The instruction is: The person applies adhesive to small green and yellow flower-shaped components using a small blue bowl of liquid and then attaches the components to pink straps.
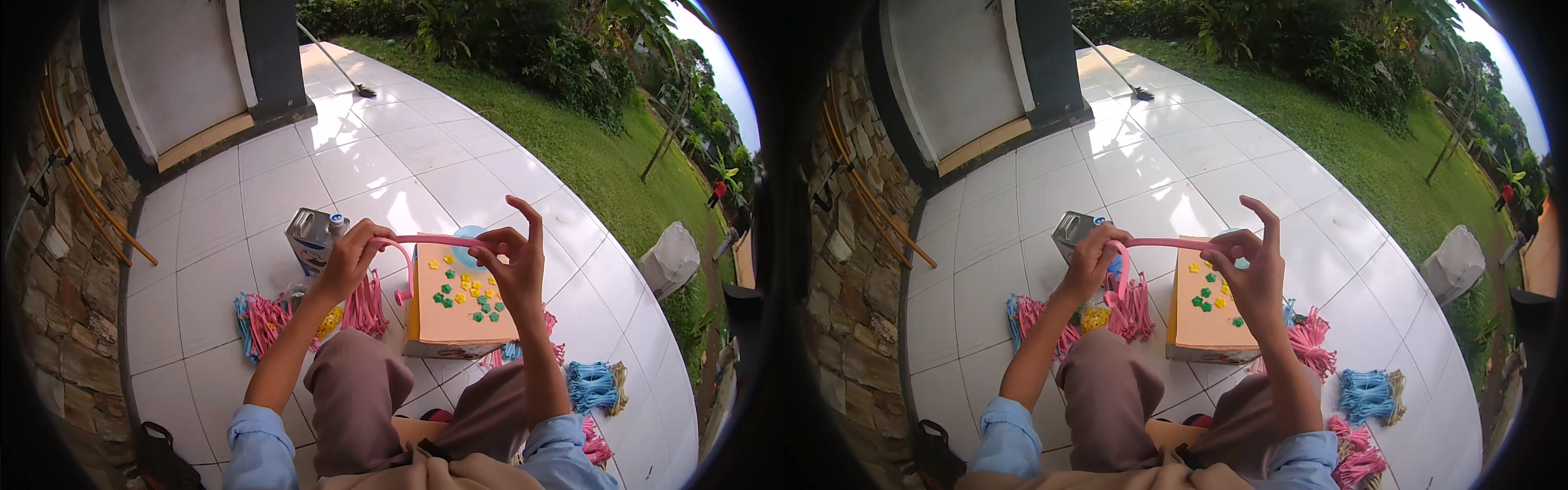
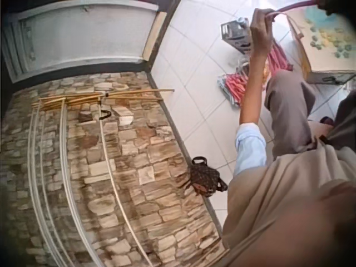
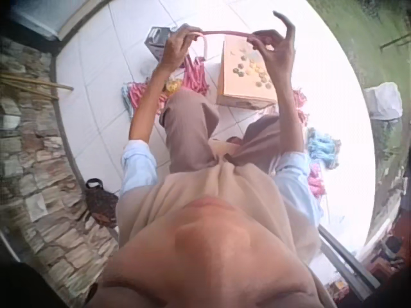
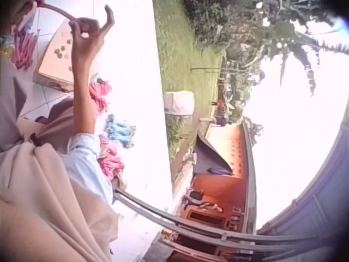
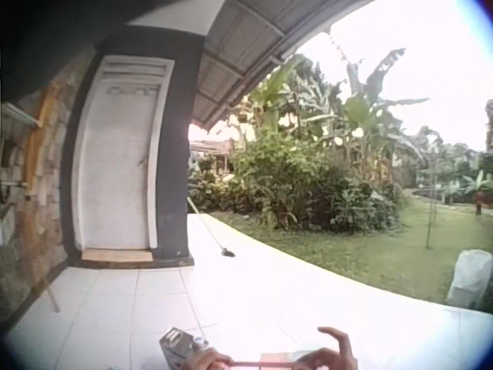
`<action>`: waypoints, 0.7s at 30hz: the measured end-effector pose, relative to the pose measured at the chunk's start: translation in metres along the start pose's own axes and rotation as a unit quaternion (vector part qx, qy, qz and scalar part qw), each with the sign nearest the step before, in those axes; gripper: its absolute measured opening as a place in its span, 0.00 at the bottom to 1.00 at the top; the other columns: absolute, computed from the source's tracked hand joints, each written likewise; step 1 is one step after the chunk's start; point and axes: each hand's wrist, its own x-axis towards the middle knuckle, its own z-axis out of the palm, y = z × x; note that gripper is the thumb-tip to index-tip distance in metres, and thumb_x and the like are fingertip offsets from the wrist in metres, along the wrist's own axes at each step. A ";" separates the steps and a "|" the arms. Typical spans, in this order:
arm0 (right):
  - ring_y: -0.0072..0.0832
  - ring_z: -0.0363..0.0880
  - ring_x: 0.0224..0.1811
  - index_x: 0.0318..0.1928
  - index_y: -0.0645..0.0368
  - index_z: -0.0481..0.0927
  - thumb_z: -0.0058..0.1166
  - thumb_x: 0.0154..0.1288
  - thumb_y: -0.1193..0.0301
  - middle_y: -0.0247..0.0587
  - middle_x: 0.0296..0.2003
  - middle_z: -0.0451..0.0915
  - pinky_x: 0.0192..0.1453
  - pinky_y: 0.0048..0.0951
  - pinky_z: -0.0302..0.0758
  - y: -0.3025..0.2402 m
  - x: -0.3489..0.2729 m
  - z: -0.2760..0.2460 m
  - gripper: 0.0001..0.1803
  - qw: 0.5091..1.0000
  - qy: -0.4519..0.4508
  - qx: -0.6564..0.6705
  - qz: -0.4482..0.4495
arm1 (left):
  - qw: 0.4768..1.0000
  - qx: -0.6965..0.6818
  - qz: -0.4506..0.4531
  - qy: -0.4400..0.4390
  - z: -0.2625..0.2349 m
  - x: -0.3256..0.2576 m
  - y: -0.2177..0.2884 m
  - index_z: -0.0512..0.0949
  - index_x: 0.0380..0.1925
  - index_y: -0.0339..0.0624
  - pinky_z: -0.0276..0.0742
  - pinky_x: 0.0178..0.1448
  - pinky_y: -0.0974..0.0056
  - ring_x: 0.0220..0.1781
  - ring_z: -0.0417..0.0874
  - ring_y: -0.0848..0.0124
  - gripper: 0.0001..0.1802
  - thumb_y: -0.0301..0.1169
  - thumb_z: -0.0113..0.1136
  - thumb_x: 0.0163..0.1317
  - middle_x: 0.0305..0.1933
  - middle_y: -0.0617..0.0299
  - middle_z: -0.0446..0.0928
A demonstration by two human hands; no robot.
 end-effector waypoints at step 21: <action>0.26 0.77 0.34 0.57 0.63 0.55 0.59 0.53 0.78 0.40 0.31 0.79 0.44 0.26 0.73 0.089 0.019 -0.007 0.34 0.955 0.019 0.285 0.079 | 0.748 -0.500 -0.436 0.024 0.023 -0.016 0.007 0.64 0.30 0.47 0.60 0.27 0.77 0.26 0.62 0.83 0.09 0.26 0.56 0.60 0.37 0.63 0.68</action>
